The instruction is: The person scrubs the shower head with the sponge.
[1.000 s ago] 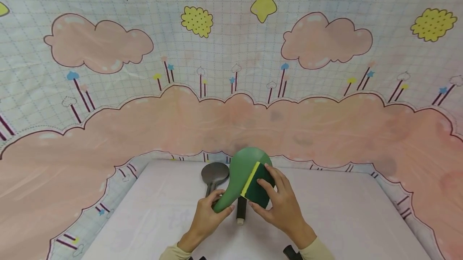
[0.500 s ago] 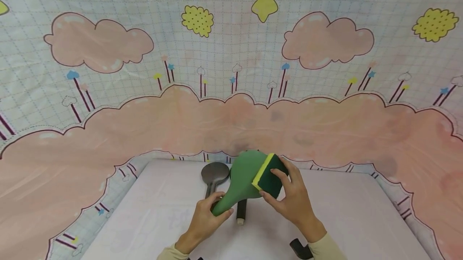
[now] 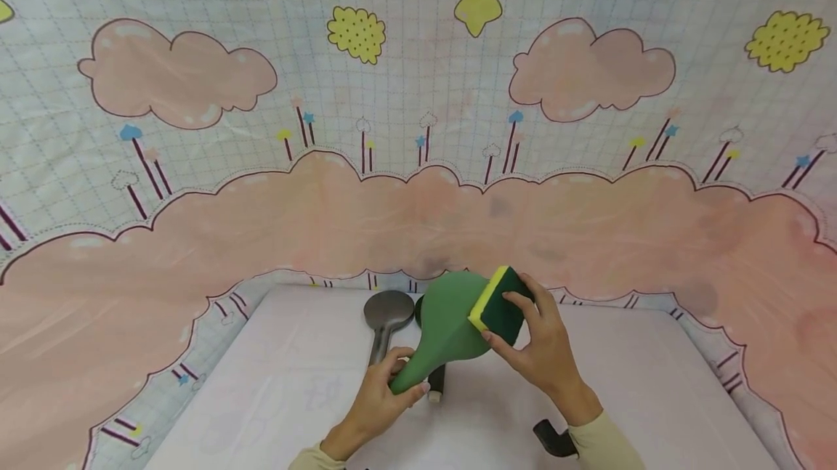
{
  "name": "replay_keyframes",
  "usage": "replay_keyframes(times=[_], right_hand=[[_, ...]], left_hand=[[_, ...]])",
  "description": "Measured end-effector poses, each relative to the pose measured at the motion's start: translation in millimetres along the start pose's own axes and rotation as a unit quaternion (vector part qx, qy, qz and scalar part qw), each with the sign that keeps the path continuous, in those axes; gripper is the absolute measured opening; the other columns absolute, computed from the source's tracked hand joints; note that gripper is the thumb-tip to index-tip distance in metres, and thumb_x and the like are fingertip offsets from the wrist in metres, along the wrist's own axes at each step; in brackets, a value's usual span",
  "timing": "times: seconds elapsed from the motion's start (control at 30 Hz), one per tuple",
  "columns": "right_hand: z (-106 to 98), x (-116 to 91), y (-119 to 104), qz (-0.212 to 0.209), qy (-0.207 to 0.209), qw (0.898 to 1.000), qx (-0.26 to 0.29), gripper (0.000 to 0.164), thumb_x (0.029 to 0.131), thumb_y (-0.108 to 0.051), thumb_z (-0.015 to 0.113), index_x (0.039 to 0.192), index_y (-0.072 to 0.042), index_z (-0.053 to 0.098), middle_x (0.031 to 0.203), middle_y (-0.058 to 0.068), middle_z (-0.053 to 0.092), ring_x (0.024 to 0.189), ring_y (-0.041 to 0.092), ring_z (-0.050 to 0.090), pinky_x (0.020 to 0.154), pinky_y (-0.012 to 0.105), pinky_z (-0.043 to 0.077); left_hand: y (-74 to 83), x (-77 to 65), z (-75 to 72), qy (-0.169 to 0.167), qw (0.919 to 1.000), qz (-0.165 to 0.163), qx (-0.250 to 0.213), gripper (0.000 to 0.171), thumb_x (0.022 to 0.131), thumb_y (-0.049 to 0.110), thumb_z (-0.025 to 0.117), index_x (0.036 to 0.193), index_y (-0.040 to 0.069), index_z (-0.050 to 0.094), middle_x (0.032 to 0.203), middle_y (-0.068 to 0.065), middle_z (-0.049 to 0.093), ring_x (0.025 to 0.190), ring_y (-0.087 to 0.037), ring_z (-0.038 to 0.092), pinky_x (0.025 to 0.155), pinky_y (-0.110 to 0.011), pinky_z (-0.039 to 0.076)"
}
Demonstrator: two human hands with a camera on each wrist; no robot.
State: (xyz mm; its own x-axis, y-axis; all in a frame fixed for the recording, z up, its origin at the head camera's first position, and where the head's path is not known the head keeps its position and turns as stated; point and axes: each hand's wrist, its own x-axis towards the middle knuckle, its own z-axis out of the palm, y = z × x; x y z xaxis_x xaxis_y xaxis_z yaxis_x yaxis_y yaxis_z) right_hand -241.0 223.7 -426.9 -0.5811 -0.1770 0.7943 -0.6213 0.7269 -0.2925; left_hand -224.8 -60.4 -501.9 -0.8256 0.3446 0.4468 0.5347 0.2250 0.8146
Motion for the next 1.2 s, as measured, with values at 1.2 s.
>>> replay_keyframes(times=[1.2], right_hand=[[2,4,-7,-0.028,0.001,1.0,0.001,0.065,0.078,-0.048,0.079,0.122,-0.004,0.061,0.147,0.022,0.045,0.127,0.036,0.049,0.103,0.004,0.028]], left_hand=[[33.8,-1.1,-18.5,-0.042,0.9979,-0.023,-0.043,0.013,0.092,0.007,0.061,0.102,-0.001,0.058,0.084,-0.019,0.07,0.064,0.004,0.054,0.057,-0.02,0.05]])
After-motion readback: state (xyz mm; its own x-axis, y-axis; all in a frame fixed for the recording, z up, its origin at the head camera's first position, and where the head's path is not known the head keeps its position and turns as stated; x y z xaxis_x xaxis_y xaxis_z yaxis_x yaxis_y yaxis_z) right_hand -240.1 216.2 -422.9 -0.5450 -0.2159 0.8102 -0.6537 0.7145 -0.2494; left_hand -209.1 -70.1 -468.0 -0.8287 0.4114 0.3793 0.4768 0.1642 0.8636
